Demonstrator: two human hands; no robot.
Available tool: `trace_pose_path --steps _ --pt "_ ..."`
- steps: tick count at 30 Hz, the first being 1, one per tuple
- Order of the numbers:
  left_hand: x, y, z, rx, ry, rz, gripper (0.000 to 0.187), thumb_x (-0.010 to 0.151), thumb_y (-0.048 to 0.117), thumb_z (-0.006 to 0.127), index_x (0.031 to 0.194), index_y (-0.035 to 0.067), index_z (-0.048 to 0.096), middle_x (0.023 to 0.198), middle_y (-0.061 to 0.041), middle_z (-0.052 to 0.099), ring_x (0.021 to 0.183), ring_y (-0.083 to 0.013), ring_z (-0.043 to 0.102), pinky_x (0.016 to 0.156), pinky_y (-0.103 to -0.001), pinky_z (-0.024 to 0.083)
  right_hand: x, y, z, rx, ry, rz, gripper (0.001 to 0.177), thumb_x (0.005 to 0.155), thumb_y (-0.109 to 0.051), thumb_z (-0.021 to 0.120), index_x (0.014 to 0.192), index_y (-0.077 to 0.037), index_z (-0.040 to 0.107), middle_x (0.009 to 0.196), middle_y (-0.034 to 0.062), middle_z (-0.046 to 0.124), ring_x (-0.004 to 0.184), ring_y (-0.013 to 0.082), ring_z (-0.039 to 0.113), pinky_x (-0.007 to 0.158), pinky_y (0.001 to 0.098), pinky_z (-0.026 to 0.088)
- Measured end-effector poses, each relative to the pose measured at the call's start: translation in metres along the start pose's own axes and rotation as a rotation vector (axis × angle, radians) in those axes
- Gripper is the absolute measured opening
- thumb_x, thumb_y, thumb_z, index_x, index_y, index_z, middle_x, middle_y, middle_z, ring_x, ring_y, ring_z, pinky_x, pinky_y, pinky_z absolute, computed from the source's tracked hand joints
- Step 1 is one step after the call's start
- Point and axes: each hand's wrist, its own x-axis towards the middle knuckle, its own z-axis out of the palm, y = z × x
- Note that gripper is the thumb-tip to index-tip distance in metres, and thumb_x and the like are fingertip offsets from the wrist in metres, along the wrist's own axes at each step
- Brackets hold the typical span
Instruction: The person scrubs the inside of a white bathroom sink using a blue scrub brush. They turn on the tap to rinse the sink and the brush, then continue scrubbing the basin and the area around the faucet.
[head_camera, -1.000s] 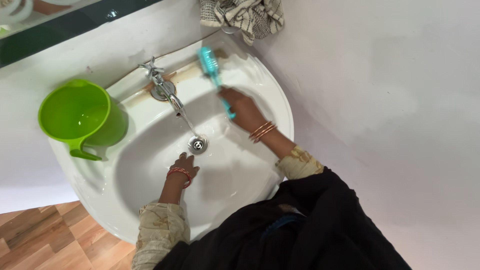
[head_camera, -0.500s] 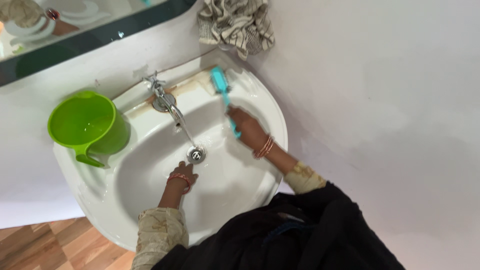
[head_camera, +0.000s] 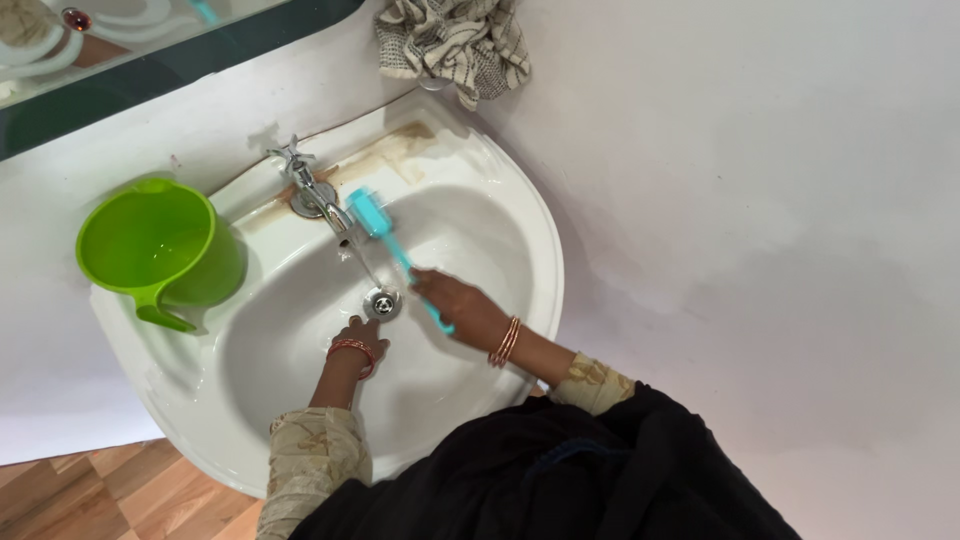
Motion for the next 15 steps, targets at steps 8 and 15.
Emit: trace_pose_path --steps 8,15 --pt "0.003 -0.004 0.002 -0.033 -0.012 0.005 0.055 0.097 0.046 0.059 0.144 0.017 0.051 0.150 -0.017 0.045 0.131 -0.0359 0.058 0.108 -0.049 0.051 -0.004 0.028 -0.021 -0.101 0.068 0.196 0.067 0.067 0.017 0.065 0.132 0.001 0.061 0.148 0.0198 0.054 0.133 0.0356 0.056 0.099 0.0379 0.057" --pt "-0.001 -0.004 -0.001 -0.047 -0.015 -0.002 0.056 0.098 0.045 0.059 0.145 0.016 0.051 0.151 -0.019 0.043 0.130 -0.0386 0.058 0.107 -0.049 0.052 -0.006 0.003 -0.011 -0.004 -0.008 0.133 0.062 0.075 0.015 0.065 0.135 -0.001 0.061 0.151 0.0173 0.054 0.131 0.0318 0.059 0.097 0.0378 0.058"
